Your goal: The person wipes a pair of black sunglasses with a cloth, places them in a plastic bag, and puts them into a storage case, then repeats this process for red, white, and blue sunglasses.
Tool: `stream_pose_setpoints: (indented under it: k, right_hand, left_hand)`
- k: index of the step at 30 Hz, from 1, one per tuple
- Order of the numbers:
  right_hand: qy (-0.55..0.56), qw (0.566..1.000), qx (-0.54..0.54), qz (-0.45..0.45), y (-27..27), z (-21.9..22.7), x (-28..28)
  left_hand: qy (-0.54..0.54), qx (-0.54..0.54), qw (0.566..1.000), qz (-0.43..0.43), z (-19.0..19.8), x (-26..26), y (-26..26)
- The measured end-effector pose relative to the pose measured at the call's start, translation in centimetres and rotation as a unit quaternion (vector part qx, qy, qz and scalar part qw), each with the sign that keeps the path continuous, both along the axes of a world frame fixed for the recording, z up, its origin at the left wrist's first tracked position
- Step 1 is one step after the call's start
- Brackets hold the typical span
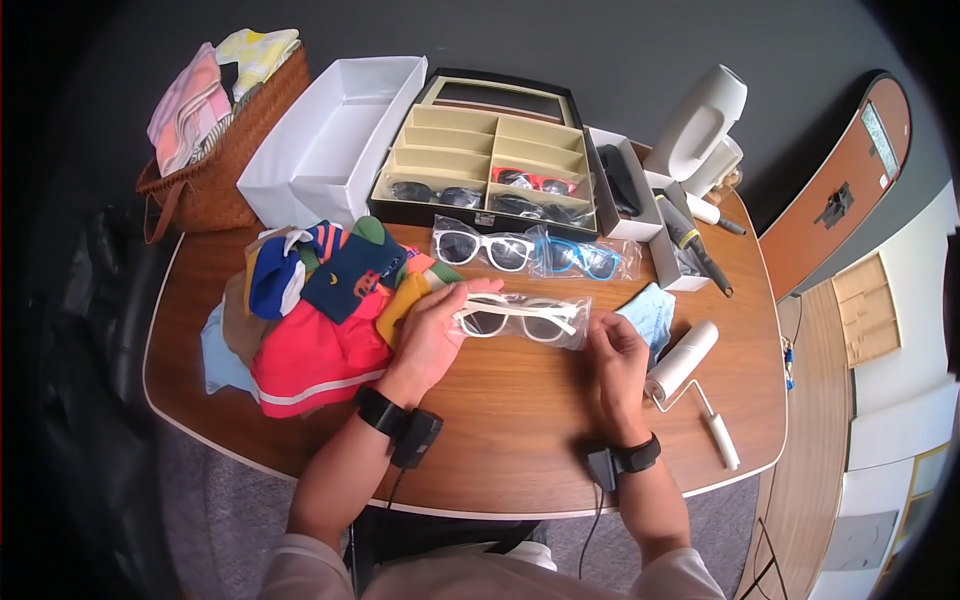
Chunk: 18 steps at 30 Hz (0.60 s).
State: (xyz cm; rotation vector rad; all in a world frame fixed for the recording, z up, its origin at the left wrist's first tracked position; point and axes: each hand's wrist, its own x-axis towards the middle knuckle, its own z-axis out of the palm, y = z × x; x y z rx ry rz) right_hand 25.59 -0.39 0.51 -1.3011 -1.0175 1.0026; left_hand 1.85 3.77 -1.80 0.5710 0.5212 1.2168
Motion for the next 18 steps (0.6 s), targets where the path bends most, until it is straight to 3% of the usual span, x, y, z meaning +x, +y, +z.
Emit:
stream_pose_setpoints:
  k: [5,8,11,14,18]
  right_hand:
    - [-0.093,0.995,-0.024,0.039,-0.1,-1.0,0.1]
    - [-0.096,0.992,-0.022,0.074,-0.1,-1.7,0.5]
    - [-0.117,0.985,0.030,0.123,-0.1,-2.0,0.5]
    - [-0.119,0.984,0.028,0.129,-0.3,-0.7,0.0]
    - [-0.087,0.994,0.037,0.052,0.0,0.2,1.1]
  left_hand:
    - [-0.005,0.001,1.000,-0.010,0.3,-0.2,-0.1]
    - [-0.013,0.002,1.000,-0.019,0.1,-0.4,0.0]
    - [-0.007,0.007,1.000,-0.019,0.1,-0.5,0.1]
    - [-0.003,0.017,1.000,-0.013,-0.3,-0.5,0.2]
    - [-0.019,0.008,1.000,0.024,-0.5,-0.3,0.3]
